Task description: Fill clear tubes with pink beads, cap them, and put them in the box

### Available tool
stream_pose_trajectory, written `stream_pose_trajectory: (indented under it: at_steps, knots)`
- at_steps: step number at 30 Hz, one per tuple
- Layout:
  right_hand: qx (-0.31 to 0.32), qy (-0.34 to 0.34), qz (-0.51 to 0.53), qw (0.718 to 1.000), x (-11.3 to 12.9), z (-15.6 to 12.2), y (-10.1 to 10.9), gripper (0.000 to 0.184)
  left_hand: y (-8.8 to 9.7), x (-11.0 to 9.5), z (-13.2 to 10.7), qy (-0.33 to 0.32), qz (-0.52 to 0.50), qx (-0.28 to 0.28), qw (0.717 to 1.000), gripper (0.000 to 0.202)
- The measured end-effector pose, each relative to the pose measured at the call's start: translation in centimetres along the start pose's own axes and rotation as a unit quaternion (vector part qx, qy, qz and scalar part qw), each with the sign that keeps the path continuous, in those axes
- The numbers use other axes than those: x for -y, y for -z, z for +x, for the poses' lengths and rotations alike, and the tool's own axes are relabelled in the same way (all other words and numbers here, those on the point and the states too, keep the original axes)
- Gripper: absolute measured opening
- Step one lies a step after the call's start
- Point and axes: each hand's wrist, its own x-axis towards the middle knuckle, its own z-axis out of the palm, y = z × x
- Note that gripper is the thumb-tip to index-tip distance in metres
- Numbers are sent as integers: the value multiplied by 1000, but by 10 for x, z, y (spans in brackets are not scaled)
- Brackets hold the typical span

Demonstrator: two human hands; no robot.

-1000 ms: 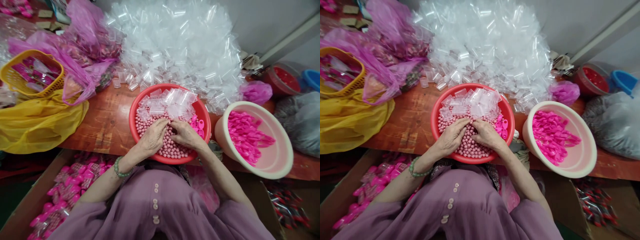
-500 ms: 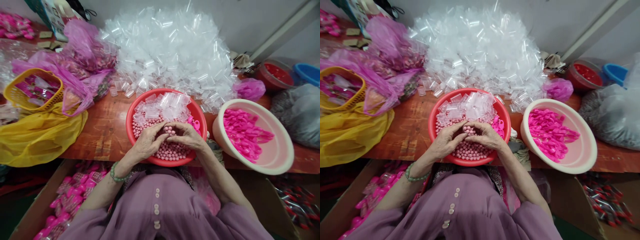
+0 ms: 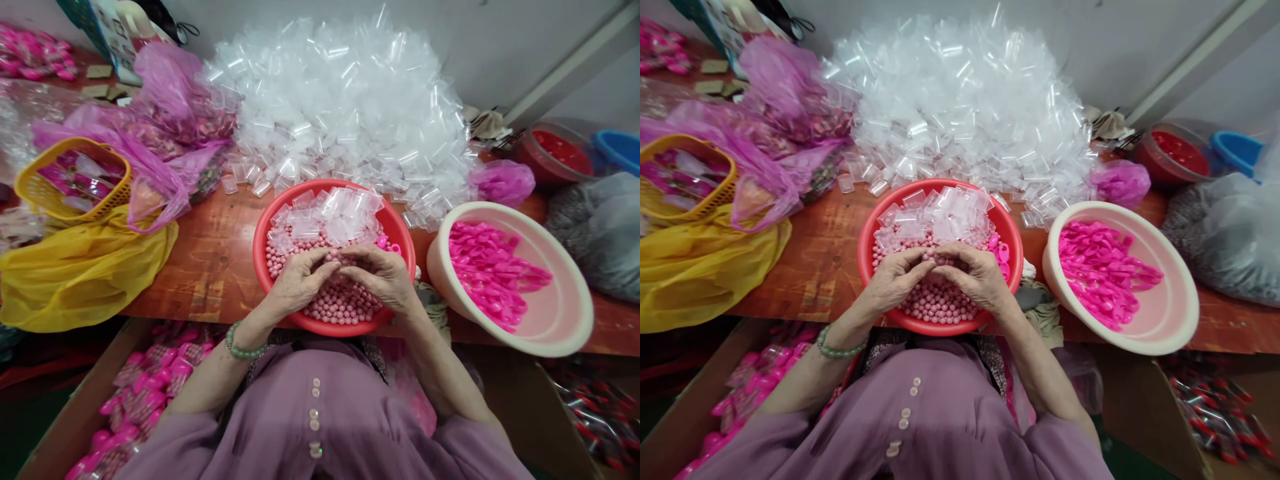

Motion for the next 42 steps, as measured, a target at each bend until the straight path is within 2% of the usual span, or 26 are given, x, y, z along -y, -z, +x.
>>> stream_pose_trajectory:
  at_steps: [2,4,6,9,12,15,18,22,28,31,34,37,40,42]
  knots:
    - [-32,-14,10,999,0,-2,-1,20,0,2,0,14,-74,-33,997,26]
    - [-32,-17,-27,999,2,-5,1,20,1,1,-1,22,-143,-70,987,27]
    - [14,4,-115,993,6,-8,6,24,2,-1,-3,7,-191,-84,978,26]
    - [75,50,-243,966,11,-11,18,34,3,-5,-8,-27,-207,-50,977,21]
    - [30,54,-307,950,13,-14,35,28,3,-7,-11,-36,-209,-54,976,16]
    - [-38,12,-338,940,13,-17,55,23,6,-7,-12,-41,-201,-92,974,15]
    - [-62,-26,-376,924,15,-20,72,22,11,-8,-12,-41,-182,-112,976,17]
    - [-9,-39,-432,901,17,-23,77,23,13,-10,-11,-32,-163,-119,979,19]
    - [110,-35,-536,836,13,-18,62,20,8,-12,-12,-19,-142,-92,985,18]
    - [138,-42,-551,822,9,-15,59,18,6,-12,-12,-14,-154,-82,985,17]
    - [120,-26,-538,834,7,-15,61,17,5,-12,-10,17,-189,-67,980,22]
    - [51,13,-460,886,8,-16,60,17,2,-12,-9,58,-254,-29,965,29]
    - [-36,0,-282,959,11,-14,50,22,0,-11,-10,77,-334,11,939,34]
    - [-69,-41,-149,986,15,-10,38,27,-2,-11,-12,86,-376,30,922,37]
